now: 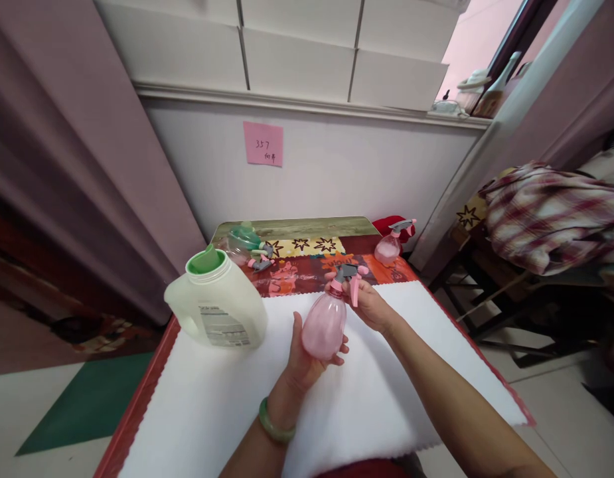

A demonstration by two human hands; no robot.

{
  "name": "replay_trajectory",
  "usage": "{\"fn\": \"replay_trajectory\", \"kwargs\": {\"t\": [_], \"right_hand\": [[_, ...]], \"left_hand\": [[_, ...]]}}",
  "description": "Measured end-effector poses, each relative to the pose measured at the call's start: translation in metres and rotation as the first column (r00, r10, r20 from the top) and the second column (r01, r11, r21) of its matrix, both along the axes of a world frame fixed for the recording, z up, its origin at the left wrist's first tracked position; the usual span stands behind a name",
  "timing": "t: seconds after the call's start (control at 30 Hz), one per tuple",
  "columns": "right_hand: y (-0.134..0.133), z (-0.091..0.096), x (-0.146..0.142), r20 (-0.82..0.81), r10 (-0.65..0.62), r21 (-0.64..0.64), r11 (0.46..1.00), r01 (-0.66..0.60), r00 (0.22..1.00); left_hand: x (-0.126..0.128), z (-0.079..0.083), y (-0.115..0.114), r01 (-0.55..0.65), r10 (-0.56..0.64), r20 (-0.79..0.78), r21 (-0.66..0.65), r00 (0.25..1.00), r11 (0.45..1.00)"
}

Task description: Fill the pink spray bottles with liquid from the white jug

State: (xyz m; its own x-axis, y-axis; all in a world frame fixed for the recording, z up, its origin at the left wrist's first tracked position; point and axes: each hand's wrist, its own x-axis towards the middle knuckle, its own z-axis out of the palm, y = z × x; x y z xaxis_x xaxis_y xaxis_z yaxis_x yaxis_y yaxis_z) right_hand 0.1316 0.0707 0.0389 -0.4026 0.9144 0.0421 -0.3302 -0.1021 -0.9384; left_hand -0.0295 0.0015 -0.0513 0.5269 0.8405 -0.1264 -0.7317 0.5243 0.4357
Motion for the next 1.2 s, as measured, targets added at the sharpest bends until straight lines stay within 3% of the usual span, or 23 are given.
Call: {"fn": "replay_trajectory", "kwargs": {"t": [0.27,0.47,1.2], "right_hand": [[-0.0010,-0.0056,-0.0025,-0.078,-0.035,0.020,0.999,0.037,0.996],[-0.0056,-0.0036,-0.0043,-0.035,-0.029,0.030,0.999,0.030,0.999],[-0.0076,-0.0098,-0.0058,-0.125,-0.086,-0.040,0.996,0.082,0.988]], "left_hand": [[-0.0037,0.0014,0.0016,0.062,-0.062,0.033,-0.002,0.998,0.998],[-0.0031,0.0011,0.0006,0.061,-0.061,0.030,0.000,0.998,0.998],[-0.0043,0.0008,0.0004,0.029,-0.030,0.042,0.026,0.999,0.999]]}}
